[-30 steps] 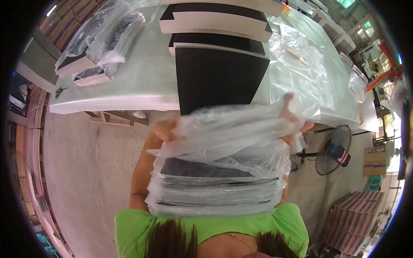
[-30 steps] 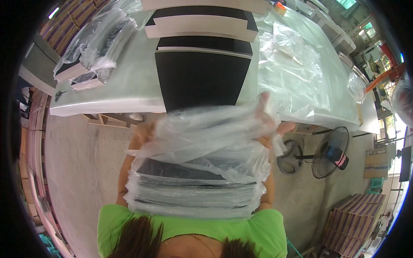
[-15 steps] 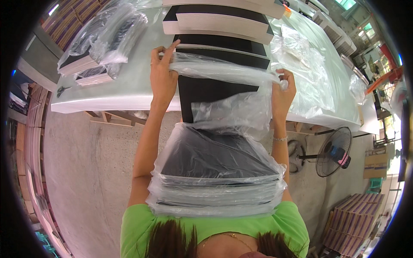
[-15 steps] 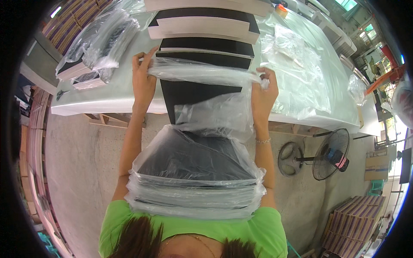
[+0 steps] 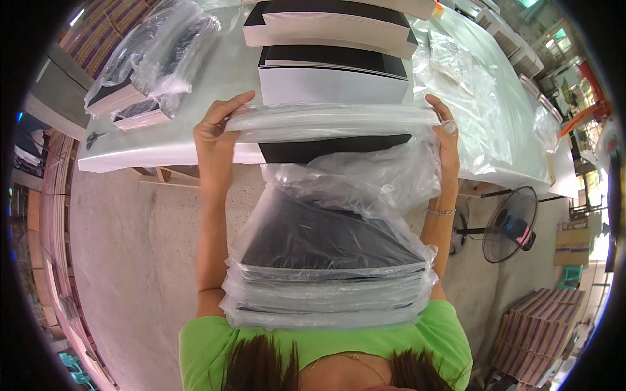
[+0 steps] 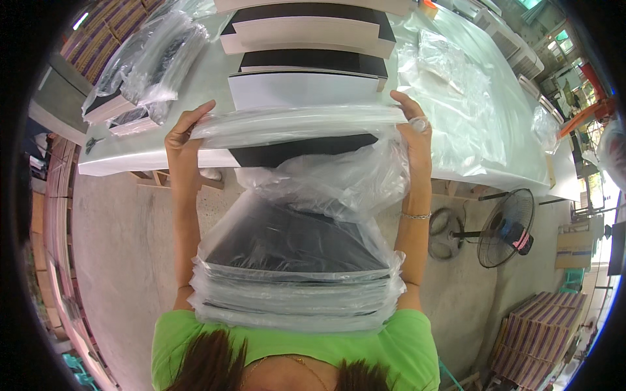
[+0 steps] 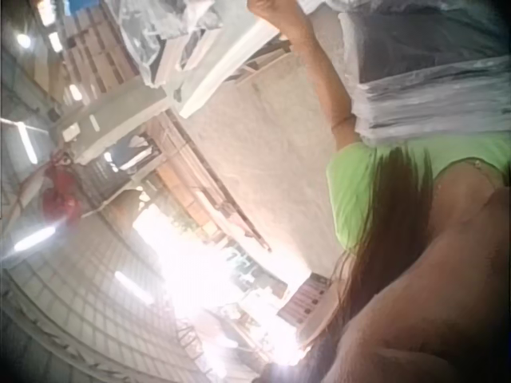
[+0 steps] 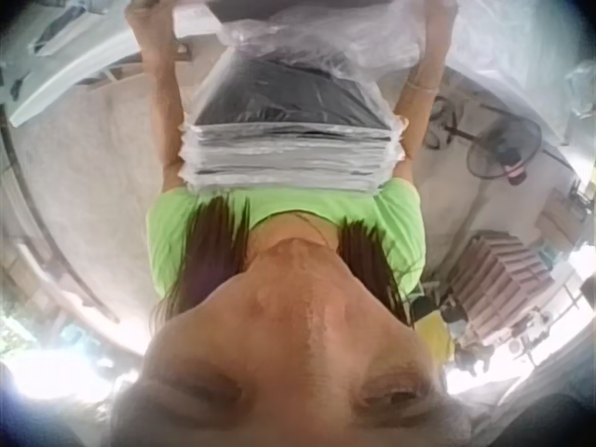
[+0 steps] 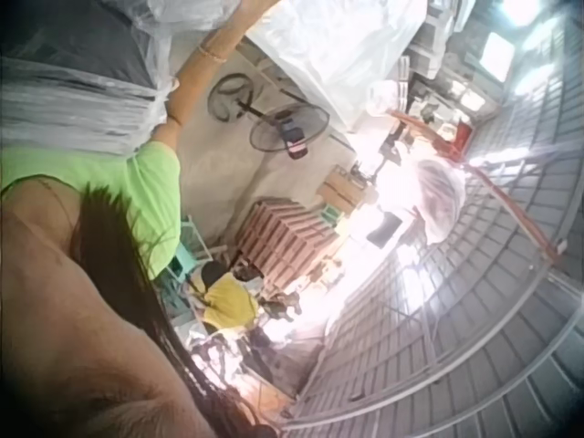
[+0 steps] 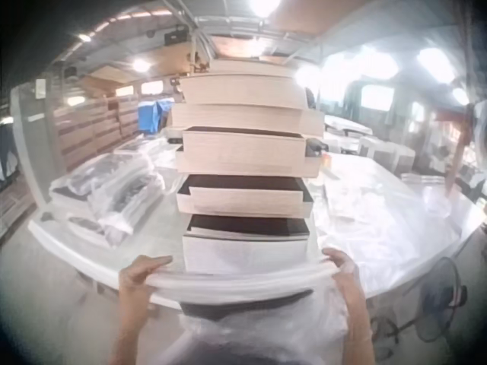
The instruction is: The person wraps individual black folders in clear plastic bags, tucking the excess plastic inside the folder pockets before stacking them.
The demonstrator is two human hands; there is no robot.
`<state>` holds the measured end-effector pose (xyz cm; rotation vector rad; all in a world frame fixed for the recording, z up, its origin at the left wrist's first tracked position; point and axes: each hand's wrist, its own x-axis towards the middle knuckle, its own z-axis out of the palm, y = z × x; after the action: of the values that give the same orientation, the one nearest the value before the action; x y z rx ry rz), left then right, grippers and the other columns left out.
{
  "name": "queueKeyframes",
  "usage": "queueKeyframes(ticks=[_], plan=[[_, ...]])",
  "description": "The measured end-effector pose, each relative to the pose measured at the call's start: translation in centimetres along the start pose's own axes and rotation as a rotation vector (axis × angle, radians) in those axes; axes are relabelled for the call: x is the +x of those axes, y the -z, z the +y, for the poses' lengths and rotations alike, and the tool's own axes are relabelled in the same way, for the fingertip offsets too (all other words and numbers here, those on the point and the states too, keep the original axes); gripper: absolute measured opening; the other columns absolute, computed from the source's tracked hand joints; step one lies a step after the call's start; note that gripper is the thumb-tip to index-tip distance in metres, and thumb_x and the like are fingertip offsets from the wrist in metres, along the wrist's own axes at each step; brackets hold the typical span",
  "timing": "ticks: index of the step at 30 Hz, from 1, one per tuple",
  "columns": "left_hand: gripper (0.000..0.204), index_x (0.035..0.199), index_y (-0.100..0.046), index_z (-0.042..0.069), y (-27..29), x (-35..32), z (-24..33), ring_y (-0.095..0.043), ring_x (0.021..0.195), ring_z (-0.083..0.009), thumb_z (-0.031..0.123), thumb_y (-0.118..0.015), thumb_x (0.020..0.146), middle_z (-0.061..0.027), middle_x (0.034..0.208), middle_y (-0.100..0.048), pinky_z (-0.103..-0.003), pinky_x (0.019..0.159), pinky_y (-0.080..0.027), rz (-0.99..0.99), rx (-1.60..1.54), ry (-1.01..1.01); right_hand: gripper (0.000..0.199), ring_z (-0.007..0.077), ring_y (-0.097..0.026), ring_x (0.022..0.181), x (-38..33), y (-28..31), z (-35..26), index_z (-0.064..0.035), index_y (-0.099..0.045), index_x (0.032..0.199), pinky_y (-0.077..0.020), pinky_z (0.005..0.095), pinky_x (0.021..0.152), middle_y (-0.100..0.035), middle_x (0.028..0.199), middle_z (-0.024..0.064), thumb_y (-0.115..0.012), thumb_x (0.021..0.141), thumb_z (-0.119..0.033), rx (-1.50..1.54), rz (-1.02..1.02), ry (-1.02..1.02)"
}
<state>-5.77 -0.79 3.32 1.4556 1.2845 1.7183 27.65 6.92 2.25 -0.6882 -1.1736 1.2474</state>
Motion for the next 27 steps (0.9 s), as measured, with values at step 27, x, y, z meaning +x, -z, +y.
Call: queueKeyframes(ticks=[27], plan=[[0.029, 0.102, -0.060, 0.003, 2.9, -12.5, -19.5, -0.054, 0.086, -0.0144, 0.027, -0.054, 0.086, -0.0035, 0.092, -0.060, -0.026, 0.076, -0.043, -0.442, 0.397, 0.710, 0.034, 0.0040, -0.040, 0.056, -11.8, 18.8, 11.4, -0.0038, -0.055, 0.110, -0.0345, 0.0176, 0.051, -0.047, 0.072, -0.0018, -0.052, 0.089, -0.030, -0.812, 0.526, -0.374]])
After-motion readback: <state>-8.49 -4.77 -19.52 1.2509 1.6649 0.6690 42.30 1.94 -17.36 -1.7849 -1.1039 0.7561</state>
